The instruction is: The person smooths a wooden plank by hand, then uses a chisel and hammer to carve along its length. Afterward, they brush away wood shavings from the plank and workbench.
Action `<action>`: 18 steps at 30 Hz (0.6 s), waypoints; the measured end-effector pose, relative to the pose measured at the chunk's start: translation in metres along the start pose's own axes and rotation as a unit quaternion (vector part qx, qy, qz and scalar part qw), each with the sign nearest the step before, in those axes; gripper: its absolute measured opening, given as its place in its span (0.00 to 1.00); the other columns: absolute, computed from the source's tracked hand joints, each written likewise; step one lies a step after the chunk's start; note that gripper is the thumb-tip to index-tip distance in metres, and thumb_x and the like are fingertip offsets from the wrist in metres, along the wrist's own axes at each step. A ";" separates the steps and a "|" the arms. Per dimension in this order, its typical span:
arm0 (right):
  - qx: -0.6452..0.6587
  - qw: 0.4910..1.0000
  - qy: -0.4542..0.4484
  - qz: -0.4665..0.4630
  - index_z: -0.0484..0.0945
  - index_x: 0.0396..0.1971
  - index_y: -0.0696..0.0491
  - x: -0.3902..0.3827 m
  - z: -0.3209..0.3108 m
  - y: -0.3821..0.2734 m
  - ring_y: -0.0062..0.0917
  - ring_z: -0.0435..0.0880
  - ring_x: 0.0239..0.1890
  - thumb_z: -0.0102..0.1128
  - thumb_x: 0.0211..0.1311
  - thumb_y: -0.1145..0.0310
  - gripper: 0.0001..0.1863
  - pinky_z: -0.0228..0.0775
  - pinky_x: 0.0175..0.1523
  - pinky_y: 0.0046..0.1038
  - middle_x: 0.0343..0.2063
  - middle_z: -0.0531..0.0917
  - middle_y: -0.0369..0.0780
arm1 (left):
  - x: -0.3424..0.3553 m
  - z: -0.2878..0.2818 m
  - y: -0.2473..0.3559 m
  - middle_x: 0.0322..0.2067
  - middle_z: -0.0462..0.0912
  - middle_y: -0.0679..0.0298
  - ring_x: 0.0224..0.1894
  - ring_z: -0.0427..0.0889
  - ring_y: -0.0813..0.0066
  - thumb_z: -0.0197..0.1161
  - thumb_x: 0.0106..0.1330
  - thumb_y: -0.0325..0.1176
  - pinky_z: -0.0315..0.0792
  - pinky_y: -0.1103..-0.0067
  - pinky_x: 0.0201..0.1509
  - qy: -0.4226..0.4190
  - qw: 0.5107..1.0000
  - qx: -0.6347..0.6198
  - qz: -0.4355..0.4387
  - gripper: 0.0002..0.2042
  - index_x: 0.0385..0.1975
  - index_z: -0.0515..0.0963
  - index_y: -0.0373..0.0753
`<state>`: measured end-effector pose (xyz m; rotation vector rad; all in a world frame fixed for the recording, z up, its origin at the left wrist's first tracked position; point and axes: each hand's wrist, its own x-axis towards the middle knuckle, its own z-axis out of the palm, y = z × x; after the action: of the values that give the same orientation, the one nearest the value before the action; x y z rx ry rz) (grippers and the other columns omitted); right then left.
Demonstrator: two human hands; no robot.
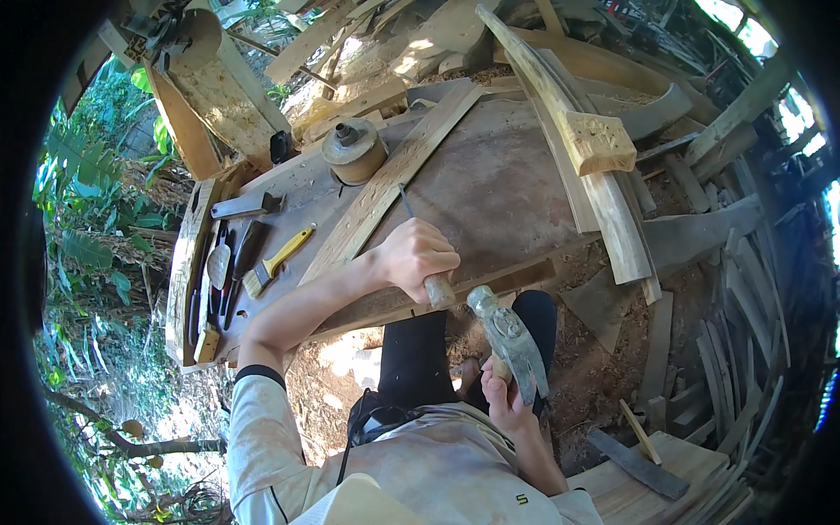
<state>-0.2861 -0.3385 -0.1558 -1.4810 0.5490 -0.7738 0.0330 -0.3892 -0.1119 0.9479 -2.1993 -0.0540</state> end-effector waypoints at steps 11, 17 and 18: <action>-0.172 0.955 0.013 -0.240 0.73 0.39 0.58 0.006 0.001 0.012 0.23 0.72 0.16 0.59 0.64 0.63 0.13 0.61 0.20 0.23 0.19 0.74 0.38 | 0.004 -0.015 -0.003 0.12 0.70 0.61 0.15 0.72 0.56 0.63 0.37 0.34 0.66 0.67 0.20 0.085 0.994 -0.045 -0.054 0.10 0.15 0.69 0.40; -0.249 0.956 -0.066 -0.142 0.77 0.37 0.55 0.036 0.026 -0.021 0.33 0.80 0.18 0.69 0.51 0.71 0.13 0.69 0.21 0.31 0.20 0.78 0.39 | 0.007 -0.022 -0.006 0.11 0.67 0.60 0.14 0.70 0.56 0.62 0.37 0.33 0.65 0.68 0.19 0.101 0.990 -0.069 -0.065 0.09 0.14 0.69 0.39; -0.212 0.956 -0.073 -0.192 0.77 0.37 0.54 0.038 0.026 -0.018 0.33 0.80 0.18 0.70 0.51 0.72 0.14 0.69 0.21 0.31 0.20 0.78 0.39 | 0.007 -0.022 -0.006 0.11 0.68 0.60 0.14 0.70 0.56 0.62 0.37 0.33 0.65 0.68 0.19 0.105 0.990 -0.065 -0.065 0.09 0.14 0.69 0.39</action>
<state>-0.2444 -0.3483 -0.1314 -2.0654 0.3265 -0.8693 0.0474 -0.3927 -0.0928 0.9768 -1.9163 -0.1508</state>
